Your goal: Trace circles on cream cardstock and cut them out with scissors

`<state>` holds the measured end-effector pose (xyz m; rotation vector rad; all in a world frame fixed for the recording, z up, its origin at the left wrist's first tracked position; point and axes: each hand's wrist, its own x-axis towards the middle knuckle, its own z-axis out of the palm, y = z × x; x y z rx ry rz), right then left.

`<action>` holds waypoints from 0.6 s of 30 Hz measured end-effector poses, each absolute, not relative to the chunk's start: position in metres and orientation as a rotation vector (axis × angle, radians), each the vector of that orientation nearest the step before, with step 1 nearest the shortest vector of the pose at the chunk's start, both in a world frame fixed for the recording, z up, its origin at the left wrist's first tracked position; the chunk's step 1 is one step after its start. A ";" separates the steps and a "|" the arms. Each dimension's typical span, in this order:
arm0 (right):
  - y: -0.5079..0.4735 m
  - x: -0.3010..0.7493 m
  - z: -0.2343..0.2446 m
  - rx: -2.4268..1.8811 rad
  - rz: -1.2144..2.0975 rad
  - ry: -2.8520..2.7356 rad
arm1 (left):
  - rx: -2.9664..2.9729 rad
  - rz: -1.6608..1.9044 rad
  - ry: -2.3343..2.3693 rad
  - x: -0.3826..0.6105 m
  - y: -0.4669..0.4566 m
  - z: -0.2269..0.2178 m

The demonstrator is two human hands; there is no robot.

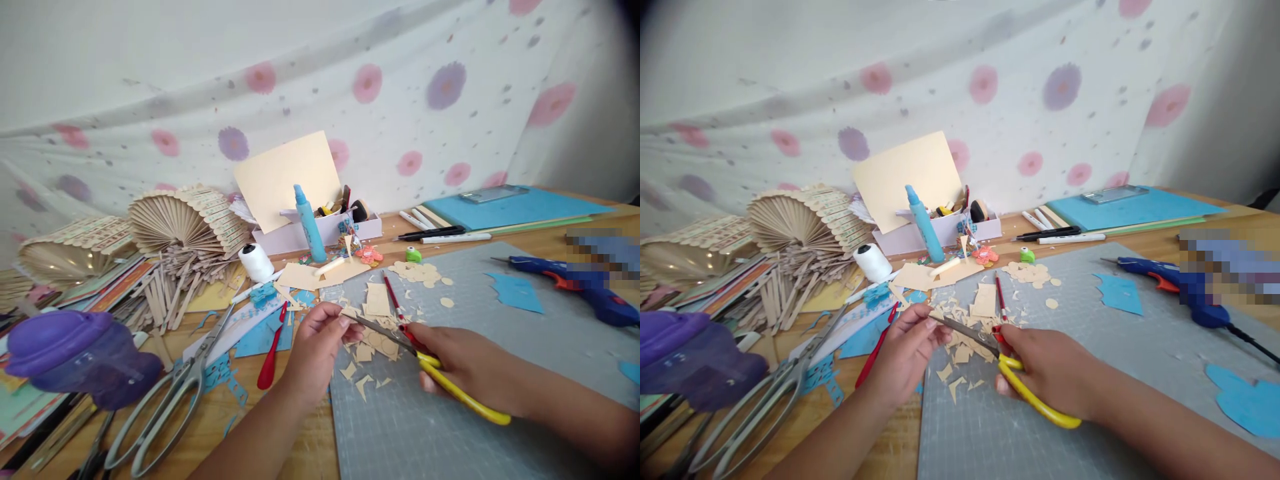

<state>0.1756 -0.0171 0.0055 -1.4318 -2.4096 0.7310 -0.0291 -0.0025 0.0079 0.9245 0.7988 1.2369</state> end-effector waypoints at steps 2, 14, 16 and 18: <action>-0.017 0.175 0.007 -1.460 0.792 -2.475 | 0.967 1.236 0.811 -0.030 -0.002 0.006; -0.018 0.173 0.014 -1.431 0.850 -2.439 | 1.125 1.190 0.884 -0.029 -0.005 0.003; -0.018 0.173 0.014 -1.462 0.830 -2.453 | 1.128 1.212 0.882 -0.029 -0.004 0.003; -0.018 0.173 0.014 -1.467 0.812 -2.473 | 1.132 1.218 0.857 -0.030 -0.003 0.003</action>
